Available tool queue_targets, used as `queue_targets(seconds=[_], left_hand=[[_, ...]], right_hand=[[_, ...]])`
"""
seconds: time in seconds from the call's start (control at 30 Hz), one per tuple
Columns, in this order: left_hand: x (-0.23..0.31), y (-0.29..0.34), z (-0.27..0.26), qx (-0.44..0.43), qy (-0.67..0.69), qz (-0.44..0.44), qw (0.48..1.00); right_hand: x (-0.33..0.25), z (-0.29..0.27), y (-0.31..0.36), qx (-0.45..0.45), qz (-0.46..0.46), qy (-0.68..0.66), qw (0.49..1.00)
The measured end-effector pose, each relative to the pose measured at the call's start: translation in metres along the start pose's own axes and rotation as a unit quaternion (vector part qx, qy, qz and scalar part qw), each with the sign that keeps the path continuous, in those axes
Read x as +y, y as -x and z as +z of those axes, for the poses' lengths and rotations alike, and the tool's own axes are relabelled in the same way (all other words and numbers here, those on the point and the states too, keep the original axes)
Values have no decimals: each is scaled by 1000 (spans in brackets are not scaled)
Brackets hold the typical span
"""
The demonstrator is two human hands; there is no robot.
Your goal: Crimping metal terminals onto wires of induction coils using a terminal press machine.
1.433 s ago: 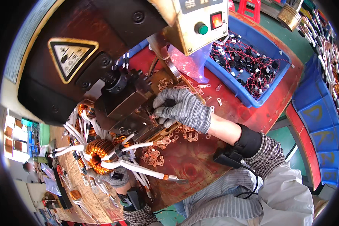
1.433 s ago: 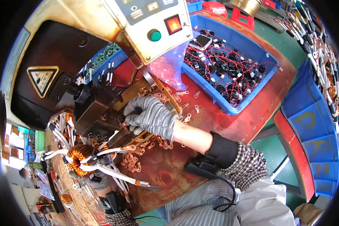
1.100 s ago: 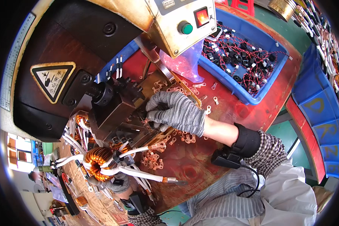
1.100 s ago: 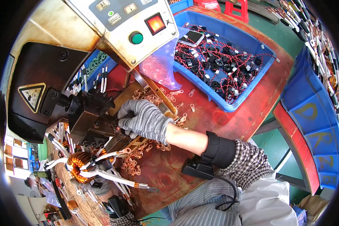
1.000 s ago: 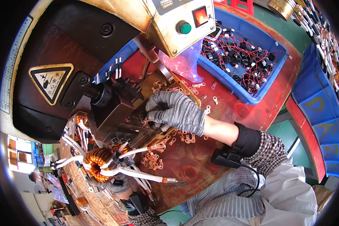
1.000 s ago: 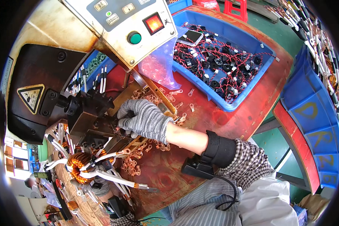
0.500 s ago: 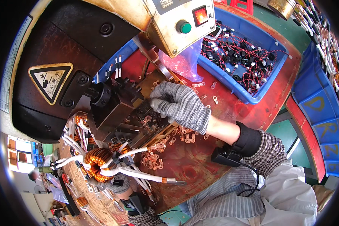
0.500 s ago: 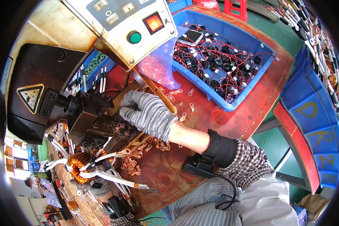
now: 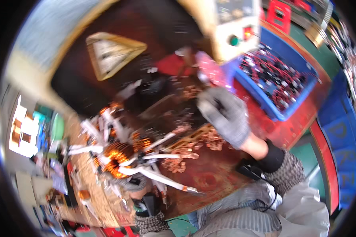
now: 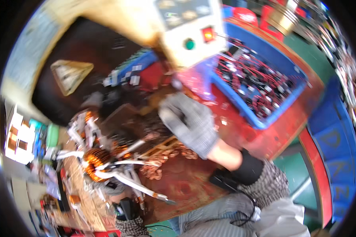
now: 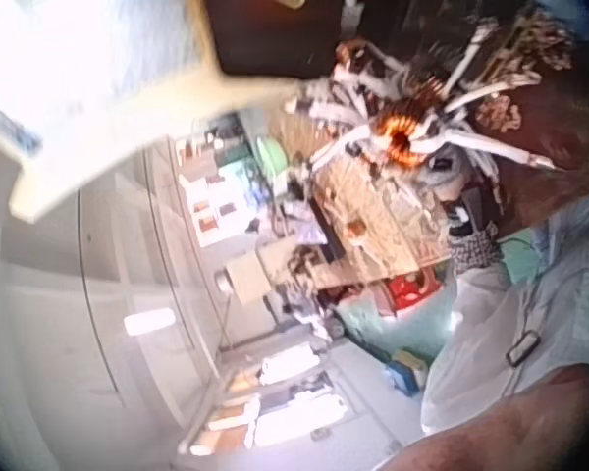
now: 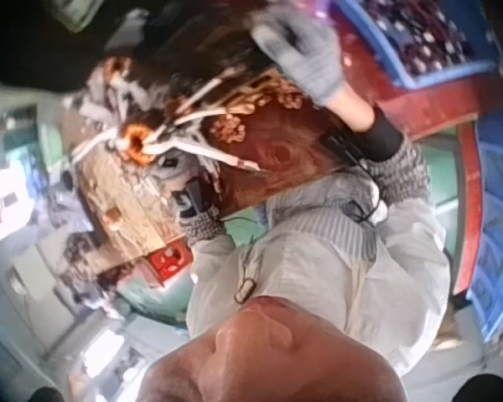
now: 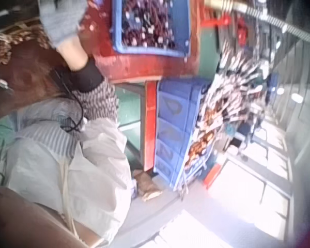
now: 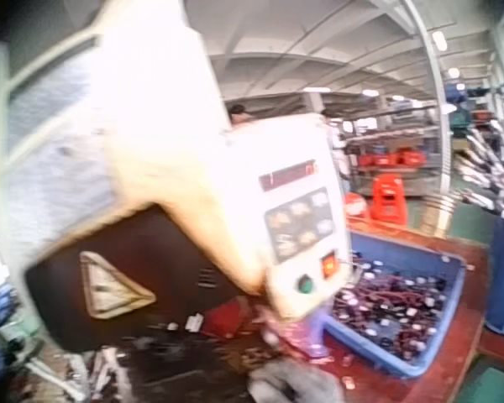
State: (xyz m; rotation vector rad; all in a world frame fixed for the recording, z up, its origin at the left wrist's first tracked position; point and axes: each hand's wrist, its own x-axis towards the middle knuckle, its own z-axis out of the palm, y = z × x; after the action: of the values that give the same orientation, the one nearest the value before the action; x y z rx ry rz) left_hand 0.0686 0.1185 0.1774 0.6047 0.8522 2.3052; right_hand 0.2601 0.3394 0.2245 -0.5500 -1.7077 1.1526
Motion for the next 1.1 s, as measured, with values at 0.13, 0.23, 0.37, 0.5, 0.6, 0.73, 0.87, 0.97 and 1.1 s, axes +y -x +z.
queue_targets(seconds=[0.13,0.23,0.37,0.5,0.6,0.73,0.87,0.97,1.1], left_hand=[[-1,15,3,-3,-7,-32,999],[17,36,-1,20,-29,-14,999],[34,59,16,71,7,15,997],[55,82,39,60,34,38,997],[89,80,14,38,-32,14,999],[180,51,-21,166,-252,27,953],[254,0,-82,-16,-262,-113,958],[277,-38,-190,-1,-302,-98,948],[236,-69,-223,107,-299,-127,940]], right_hand=[[-35,8,26,-132,-239,151,950],[-29,17,59,-378,-134,211,892],[-34,15,96,-489,0,56,870],[-45,8,107,-536,105,-58,836],[-52,11,116,-464,-63,61,881],[-32,-37,117,-294,-13,89,952],[-6,-79,116,-212,42,248,944],[0,-110,128,-153,83,239,955],[-9,-126,124,-99,63,274,955]])
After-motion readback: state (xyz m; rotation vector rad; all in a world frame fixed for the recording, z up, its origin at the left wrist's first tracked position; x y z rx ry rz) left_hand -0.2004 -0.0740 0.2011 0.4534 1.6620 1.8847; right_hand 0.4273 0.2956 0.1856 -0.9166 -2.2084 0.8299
